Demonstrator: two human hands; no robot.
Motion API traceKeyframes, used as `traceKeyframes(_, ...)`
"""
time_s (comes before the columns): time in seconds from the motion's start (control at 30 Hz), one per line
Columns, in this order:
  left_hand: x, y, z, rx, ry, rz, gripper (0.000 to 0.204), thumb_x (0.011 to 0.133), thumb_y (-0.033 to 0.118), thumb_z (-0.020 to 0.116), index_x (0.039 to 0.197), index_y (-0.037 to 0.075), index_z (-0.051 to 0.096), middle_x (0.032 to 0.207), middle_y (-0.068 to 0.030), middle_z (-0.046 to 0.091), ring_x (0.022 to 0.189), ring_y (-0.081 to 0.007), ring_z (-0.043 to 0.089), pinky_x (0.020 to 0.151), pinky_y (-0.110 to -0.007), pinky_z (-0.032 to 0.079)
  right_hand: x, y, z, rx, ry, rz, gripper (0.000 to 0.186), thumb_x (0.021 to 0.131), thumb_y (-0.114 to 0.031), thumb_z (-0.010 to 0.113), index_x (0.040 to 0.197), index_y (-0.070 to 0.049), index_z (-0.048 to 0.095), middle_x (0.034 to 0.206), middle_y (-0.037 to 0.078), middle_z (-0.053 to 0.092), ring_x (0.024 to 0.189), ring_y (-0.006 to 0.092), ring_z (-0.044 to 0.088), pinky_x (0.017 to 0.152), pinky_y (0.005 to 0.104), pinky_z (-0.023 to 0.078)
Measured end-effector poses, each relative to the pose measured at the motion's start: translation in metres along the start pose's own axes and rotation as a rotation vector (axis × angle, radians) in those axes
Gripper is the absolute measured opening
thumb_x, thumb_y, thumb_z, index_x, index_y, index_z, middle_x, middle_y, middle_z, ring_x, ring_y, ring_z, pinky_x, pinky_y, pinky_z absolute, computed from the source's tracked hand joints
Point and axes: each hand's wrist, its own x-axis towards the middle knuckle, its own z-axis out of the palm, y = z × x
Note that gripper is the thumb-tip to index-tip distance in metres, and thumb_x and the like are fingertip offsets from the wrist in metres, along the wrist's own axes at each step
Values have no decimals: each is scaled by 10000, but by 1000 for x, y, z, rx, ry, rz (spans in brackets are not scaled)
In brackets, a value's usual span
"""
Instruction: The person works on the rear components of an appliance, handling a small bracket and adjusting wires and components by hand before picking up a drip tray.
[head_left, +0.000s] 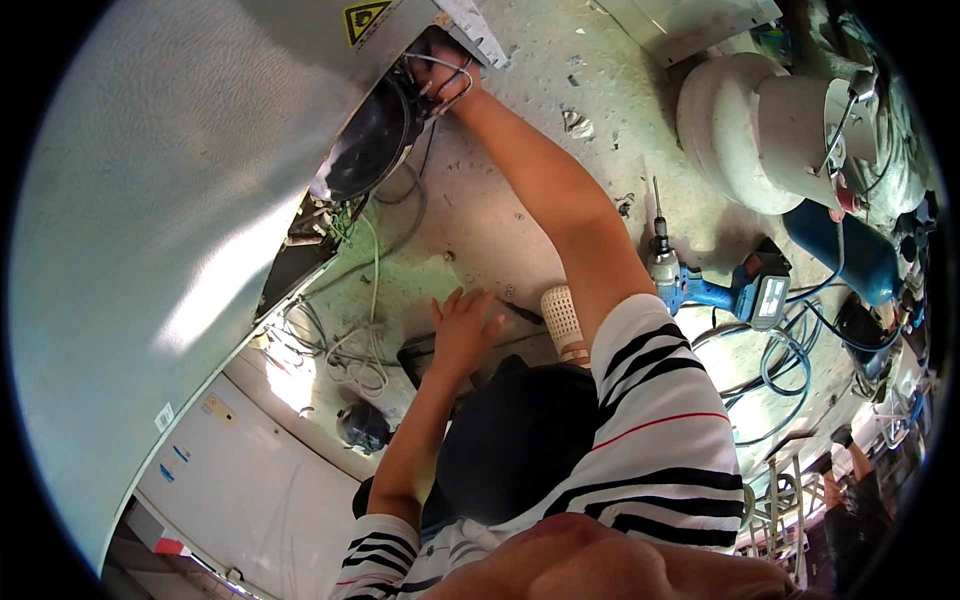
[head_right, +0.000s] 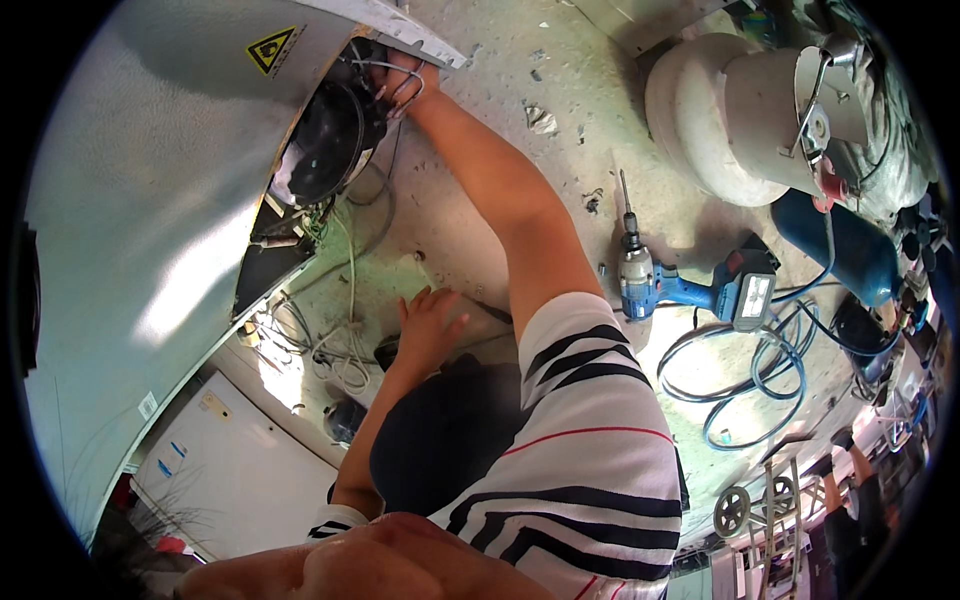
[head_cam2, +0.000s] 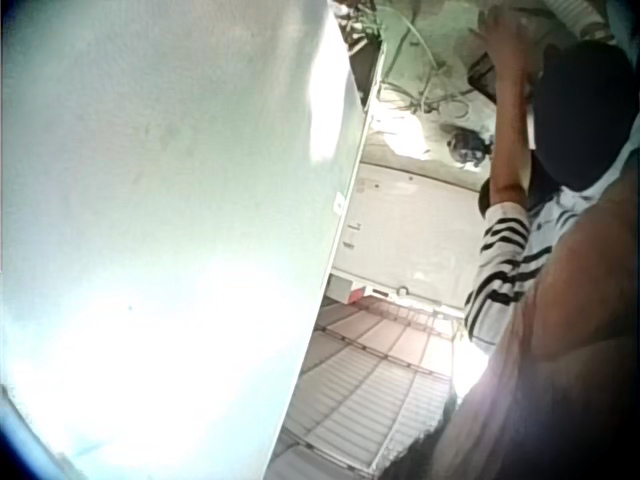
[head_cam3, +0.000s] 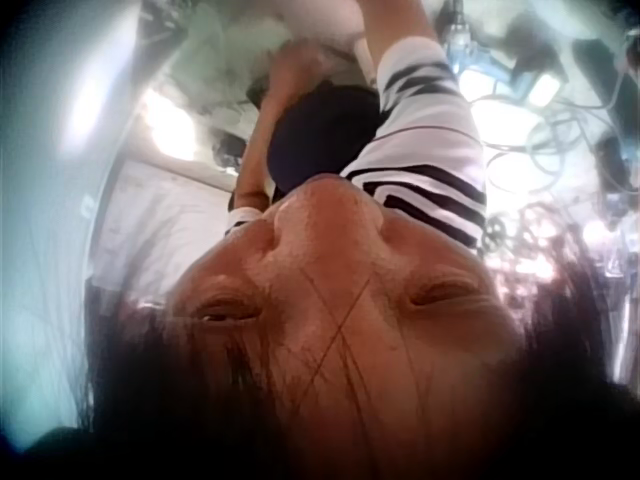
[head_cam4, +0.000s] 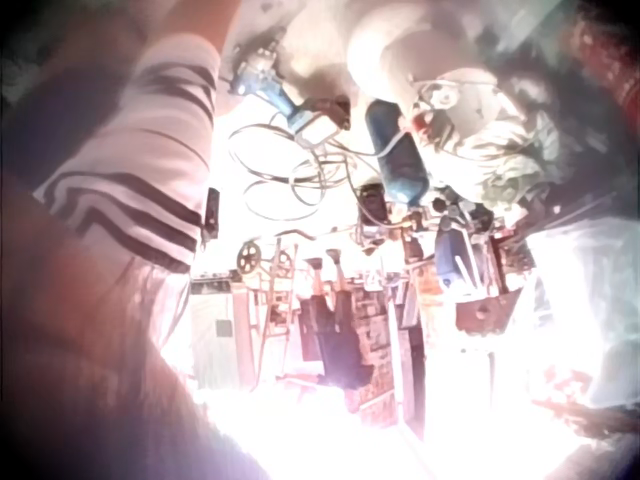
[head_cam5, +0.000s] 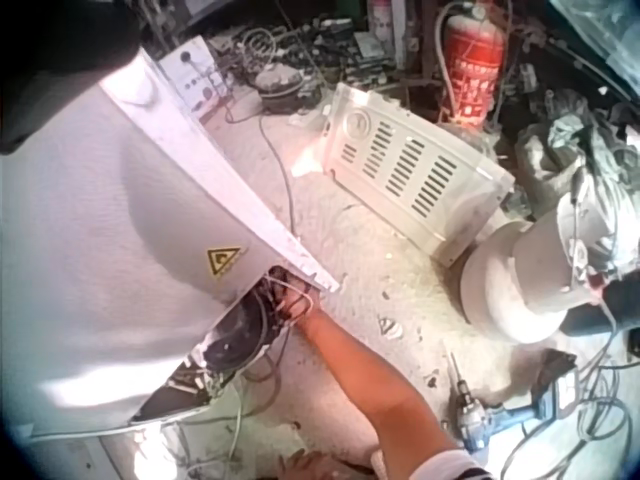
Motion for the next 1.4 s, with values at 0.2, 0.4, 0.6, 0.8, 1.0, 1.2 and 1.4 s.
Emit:
traceKeyframes(0.2,-5,0,4,-27,-32,-11,468,895,337,631,1303,120,555,1361,-73,537,1350,-350,381,1127,-652,145,-2,6,7,65,23,-26,416,788,-273,672,1133,-52,600,1074,219,640,1046,417,589,920,442,479)
traceKeyframes(0.4,-8,2,8,-29,-42,-14,476,887,330,638,1306,121,555,1363,-64,535,1348,-346,383,1124,-653,157,0,-2,3,-69,-29,-15,502,762,-292,689,1189,-49,582,1166,223,608,1126,411,557,979,451,448)
traceKeyframes(0.6,-8,2,8,-38,0,0,469,883,320,644,1301,123,559,1365,-64,532,1342,-348,390,1118,-657,169,-2,-8,-4,-127,-30,-5,604,764,-348,695,1269,-56,540,1277,215,559,1199,401,519,1029,448,419)
traceKeyframes(0.8,-9,3,8,-46,6,4,462,887,314,644,1301,128,561,1361,-66,535,1337,-349,394,1115,-658,178,-12,-7,-16,-111,59,-41,536,790,-352,688,1244,-96,562,1190,203,607,1116,405,566,964,451,464)
traceKeyframes(1.0,-9,6,10,-50,-1,7,460,891,319,642,1302,129,560,1358,-72,537,1330,-353,402,1113,-653,191,-22,-15,-16,-109,-62,103,369,821,-276,671,1139,-103,595,1047,192,652,963,396,628,795,452,537)
traceKeyframes(1.2,-10,11,7,-54,22,20,454,889,319,646,1294,130,564,1355,-76,538,1324,-356,410,1109,-650,203,-34,-17,-26,-147,-133,127,269,802,-283,698,970,-96,602,869,153,656,817,389,641,707,434,538)
traceKeyframes(1.4,-13,7,12,-83,16,6,444,888,305,649,1286,126,568,1348,-77,543,1315,-363,420,1105,-649,209,-55,-25,-52,85,-108,219,164,794,-156,708,890,-64,613,805,166,645,742,375,638,647,433,510)
